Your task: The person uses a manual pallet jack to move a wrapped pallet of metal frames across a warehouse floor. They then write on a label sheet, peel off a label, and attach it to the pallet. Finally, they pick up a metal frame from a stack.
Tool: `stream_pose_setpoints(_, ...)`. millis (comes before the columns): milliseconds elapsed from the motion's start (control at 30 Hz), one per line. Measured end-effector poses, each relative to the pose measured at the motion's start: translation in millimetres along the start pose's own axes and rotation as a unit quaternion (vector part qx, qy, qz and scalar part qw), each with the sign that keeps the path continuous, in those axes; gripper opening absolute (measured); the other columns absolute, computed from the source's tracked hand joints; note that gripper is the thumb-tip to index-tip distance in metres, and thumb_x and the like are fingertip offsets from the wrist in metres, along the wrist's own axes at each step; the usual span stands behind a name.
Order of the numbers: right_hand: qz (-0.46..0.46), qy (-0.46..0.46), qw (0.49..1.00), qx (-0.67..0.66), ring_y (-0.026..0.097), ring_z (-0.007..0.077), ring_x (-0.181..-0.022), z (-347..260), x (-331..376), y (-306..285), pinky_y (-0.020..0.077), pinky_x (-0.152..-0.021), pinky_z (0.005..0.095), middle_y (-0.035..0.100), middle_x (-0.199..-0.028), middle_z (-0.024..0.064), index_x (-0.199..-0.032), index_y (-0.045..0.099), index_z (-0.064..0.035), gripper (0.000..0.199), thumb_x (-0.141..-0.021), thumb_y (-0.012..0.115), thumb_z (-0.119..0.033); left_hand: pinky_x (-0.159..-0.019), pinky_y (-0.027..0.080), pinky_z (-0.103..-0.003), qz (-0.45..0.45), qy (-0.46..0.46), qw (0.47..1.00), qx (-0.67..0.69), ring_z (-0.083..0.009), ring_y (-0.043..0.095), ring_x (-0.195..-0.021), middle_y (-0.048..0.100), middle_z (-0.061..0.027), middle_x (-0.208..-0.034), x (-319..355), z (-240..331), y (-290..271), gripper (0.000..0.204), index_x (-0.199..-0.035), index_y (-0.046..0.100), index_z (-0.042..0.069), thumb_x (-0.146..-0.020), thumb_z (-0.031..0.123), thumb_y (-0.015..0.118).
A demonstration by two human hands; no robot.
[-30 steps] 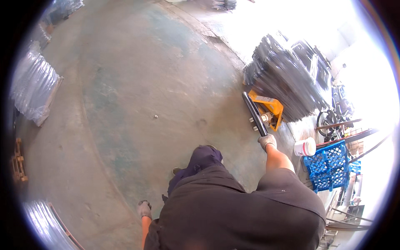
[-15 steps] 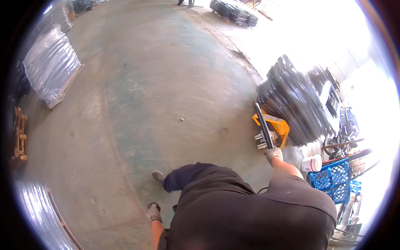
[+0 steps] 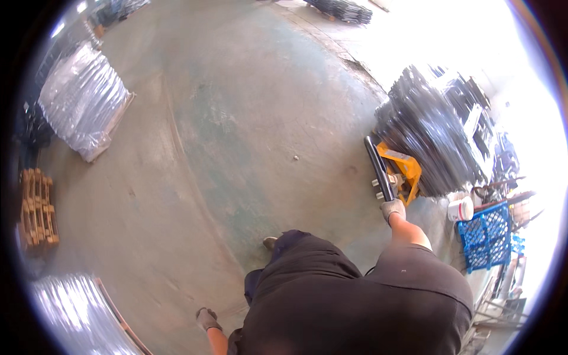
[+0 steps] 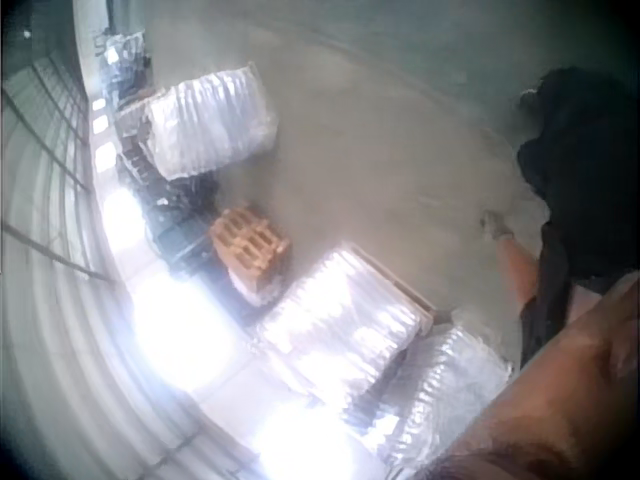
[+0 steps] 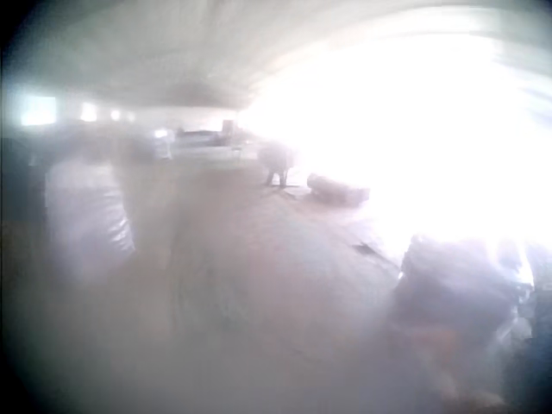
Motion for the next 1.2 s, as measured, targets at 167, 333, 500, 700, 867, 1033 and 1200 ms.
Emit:
stream_pose_setpoints(167, -0.003, 0.031, 1.000, 0.003, 0.081, 0.0377, -0.106, -61, 104, 9, 0.0608, -0.094, 0.0467, 0.083, -0.109, 0.0206, -0.122, 0.081, -0.0056, 0.043, -0.085, 0.085, -0.028, -0.054, 0.050, -0.030, -0.116, -0.005, 0.991, -0.071, -0.0163, 0.063, -0.061, 0.069, -0.0067, -0.080, -51, 23, 32, 0.019, -0.106, 0.074, 0.006, -0.092, 0.000, 0.062)
stream_pose_setpoints(333, 0.017, 0.044, 0.999, -0.005, 0.081, 0.0358, -0.109, -129, 180, 40, 0.0610, -0.094, 0.0455, 0.083, -0.111, 0.0181, -0.122, 0.082, -0.0067, 0.041, -0.086, 0.085, -0.028, -0.067, 0.057, -0.033, -0.254, 0.120, 0.942, -0.184, -0.0173, 0.069, -0.072, 0.075, -0.0094, -0.087, -101, 66, 80, 0.021, -0.112, 0.077, 0.004, -0.096, 0.007, 0.064)
stream_pose_setpoints(500, 0.052, 0.037, 0.998, 0.008, 0.077, 0.0380, -0.121, -191, 247, 75, 0.0594, -0.101, 0.0469, 0.082, -0.121, 0.0182, -0.125, 0.081, -0.0125, 0.038, -0.093, 0.074, -0.031, -0.067, 0.056, -0.032, -0.276, 0.131, 0.910, -0.279, -0.0169, 0.069, -0.073, 0.075, -0.0098, -0.089, -156, 139, 83, 0.021, -0.113, 0.075, 0.001, -0.097, 0.005, 0.063)
stream_pose_setpoints(700, -0.031, 0.078, 0.996, -0.007, 0.075, 0.0395, -0.122, -267, 324, 89, 0.0587, -0.106, 0.0486, 0.081, -0.125, 0.0186, -0.124, 0.082, -0.0141, 0.037, -0.093, 0.071, -0.031, -0.056, 0.051, -0.033, -0.246, 0.066, 0.917, -0.308, -0.0159, 0.065, -0.066, 0.070, -0.0083, -0.082, -245, 263, 51, 0.015, -0.106, 0.070, 0.002, -0.097, -0.001, 0.059)
stream_pose_setpoints(867, -0.078, 0.096, 0.992, -0.007, 0.076, 0.0372, -0.122, -337, 356, 81, 0.0588, -0.106, 0.0479, 0.081, -0.125, 0.0173, -0.120, 0.083, -0.0140, 0.036, -0.091, 0.072, -0.032, -0.053, 0.050, -0.035, -0.195, 0.068, 0.923, -0.324, -0.0182, 0.063, -0.062, 0.071, -0.0094, -0.085, -254, 344, 115, 0.016, -0.107, 0.072, 0.005, -0.097, 0.003, 0.060)
stream_pose_setpoints(1033, -0.093, 0.075, 0.991, -0.054, 0.076, 0.0388, -0.120, -405, 360, 82, 0.0588, -0.104, 0.0486, 0.081, -0.121, 0.0187, -0.121, 0.081, -0.0120, 0.039, -0.089, 0.076, -0.034, -0.060, 0.054, -0.037, -0.354, 0.200, 0.835, -0.370, -0.0183, 0.066, -0.068, 0.073, -0.0097, -0.088, -204, 428, 238, 0.017, -0.110, 0.073, 0.004, -0.097, 0.007, 0.063)
stream_pose_setpoints(1200, -0.104, 0.097, 0.987, -0.078, 0.075, 0.0385, -0.121, -458, 345, 78, 0.0579, -0.105, 0.0483, 0.081, -0.122, 0.0185, -0.121, 0.080, -0.0115, 0.040, -0.088, 0.077, -0.034, -0.066, 0.055, -0.034, -0.393, 0.268, 0.807, -0.351, -0.0160, 0.067, -0.073, 0.074, -0.0086, -0.090, -153, 522, 336, 0.020, -0.111, 0.074, -0.001, -0.099, 0.010, 0.064)
Point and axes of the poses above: each hand's wrist, its own x-axis away from the middle knuckle, its own y-axis out of the palm, z = x × y, the point moved 4 cm from there along -x, towards the middle knuckle
